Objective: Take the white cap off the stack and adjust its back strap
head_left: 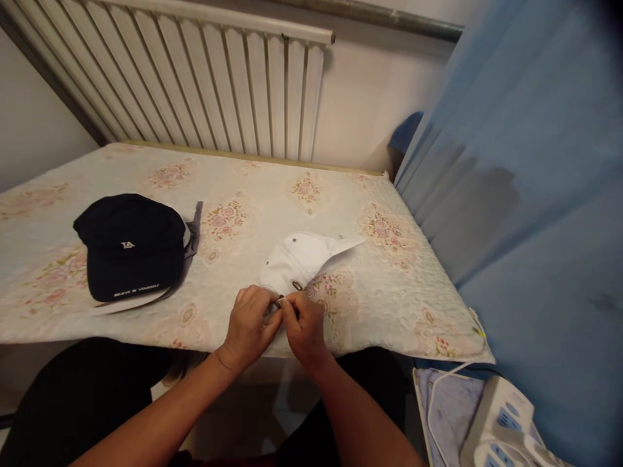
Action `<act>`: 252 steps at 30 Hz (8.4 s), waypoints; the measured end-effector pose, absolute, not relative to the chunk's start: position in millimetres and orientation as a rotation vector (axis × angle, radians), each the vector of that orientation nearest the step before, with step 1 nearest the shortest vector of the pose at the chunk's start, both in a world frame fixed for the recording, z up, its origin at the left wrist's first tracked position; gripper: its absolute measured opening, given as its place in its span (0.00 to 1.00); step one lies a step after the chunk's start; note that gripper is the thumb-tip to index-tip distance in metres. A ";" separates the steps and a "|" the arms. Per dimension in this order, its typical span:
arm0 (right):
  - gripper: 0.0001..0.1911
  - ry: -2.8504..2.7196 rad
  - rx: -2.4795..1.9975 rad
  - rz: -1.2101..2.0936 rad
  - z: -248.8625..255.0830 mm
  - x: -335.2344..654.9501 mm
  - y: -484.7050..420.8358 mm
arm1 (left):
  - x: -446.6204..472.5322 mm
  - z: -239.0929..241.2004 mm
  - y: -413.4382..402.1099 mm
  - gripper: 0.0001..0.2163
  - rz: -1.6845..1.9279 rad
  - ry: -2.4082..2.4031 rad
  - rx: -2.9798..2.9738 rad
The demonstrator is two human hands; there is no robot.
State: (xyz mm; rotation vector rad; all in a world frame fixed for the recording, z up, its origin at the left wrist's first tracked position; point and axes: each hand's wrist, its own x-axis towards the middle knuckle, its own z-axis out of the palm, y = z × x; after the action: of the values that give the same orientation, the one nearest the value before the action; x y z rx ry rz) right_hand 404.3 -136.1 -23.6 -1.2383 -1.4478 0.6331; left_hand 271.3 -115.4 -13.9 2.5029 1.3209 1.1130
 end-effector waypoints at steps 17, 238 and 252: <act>0.12 -1.104 -1.209 0.713 -23.6 409.2 -132.0 | 271.9 -27.3 -117.1 0.05 1.258 1.412 2.394; 0.17 -0.654 -0.723 1.418 -49.6 353.8 -140.0 | 235.1 -11.8 -133.0 0.06 0.876 1.024 1.043; 0.17 -0.673 -0.684 1.473 -59.4 355.1 -141.5 | 239.0 -8.8 -128.8 0.03 0.810 1.076 0.993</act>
State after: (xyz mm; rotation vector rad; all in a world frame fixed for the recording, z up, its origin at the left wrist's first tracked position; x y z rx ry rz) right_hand 355.1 -141.5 -59.4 -0.6840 -0.6734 1.4735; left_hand 239.0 -128.8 -8.8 0.9928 1.0759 0.8102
